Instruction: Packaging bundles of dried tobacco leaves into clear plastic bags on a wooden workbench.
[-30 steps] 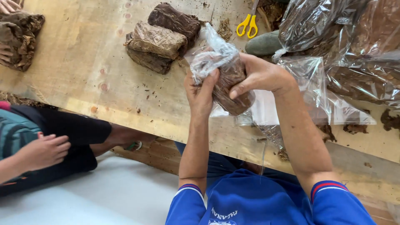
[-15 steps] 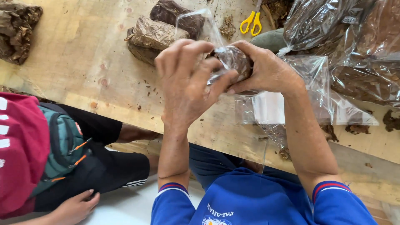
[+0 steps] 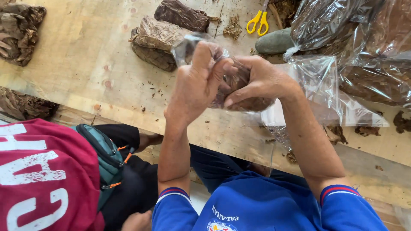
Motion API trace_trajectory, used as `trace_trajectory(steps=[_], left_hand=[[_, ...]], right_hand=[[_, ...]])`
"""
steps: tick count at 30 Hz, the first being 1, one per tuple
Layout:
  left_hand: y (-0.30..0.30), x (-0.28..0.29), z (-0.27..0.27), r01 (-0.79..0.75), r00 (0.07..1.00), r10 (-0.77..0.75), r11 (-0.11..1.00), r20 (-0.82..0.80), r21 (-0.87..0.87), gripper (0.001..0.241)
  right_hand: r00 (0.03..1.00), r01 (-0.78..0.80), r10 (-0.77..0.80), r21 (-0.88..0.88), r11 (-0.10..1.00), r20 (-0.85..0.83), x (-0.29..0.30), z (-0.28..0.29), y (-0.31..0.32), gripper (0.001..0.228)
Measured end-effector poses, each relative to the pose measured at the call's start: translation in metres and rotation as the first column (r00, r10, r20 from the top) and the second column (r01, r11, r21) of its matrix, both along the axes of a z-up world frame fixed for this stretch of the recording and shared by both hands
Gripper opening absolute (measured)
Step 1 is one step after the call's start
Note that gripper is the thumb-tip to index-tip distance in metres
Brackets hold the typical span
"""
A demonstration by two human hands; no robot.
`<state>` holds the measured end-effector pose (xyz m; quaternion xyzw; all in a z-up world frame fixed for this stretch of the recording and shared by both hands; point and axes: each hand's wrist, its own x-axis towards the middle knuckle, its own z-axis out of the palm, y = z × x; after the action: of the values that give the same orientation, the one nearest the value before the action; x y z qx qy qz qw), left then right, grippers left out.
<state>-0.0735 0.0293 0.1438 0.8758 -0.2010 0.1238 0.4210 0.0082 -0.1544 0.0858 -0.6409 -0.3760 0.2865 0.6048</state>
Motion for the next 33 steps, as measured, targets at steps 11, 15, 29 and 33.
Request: trace_trajectory(steps=[11,15,29,33], left_hand=[[0.073,-0.01,-0.012,-0.227,0.674,0.577,0.756,0.462,-0.614,0.016],[0.062,-0.005,-0.082,-0.187,0.947,0.295,0.823,0.124,-0.536,0.081],[-0.002,0.034,-0.074,-0.312,0.869,0.399,0.901,0.293,-0.301,0.014],[0.021,0.033,-0.092,-0.147,0.989,0.113,0.801,-0.095,-0.58,0.051]], right_hand=[[0.997,0.071,-0.071,0.083,0.994,0.006,0.004,-0.002,-0.002,0.061],[0.996,0.084,-0.084,0.314,0.946,-0.013,0.004,-0.008,0.002,0.068],[0.935,0.353,-0.352,0.192,0.916,-0.043,0.002,-0.021,0.013,0.021],[0.773,0.629,-0.562,0.235,0.741,-0.295,0.013,-0.033,0.018,0.012]])
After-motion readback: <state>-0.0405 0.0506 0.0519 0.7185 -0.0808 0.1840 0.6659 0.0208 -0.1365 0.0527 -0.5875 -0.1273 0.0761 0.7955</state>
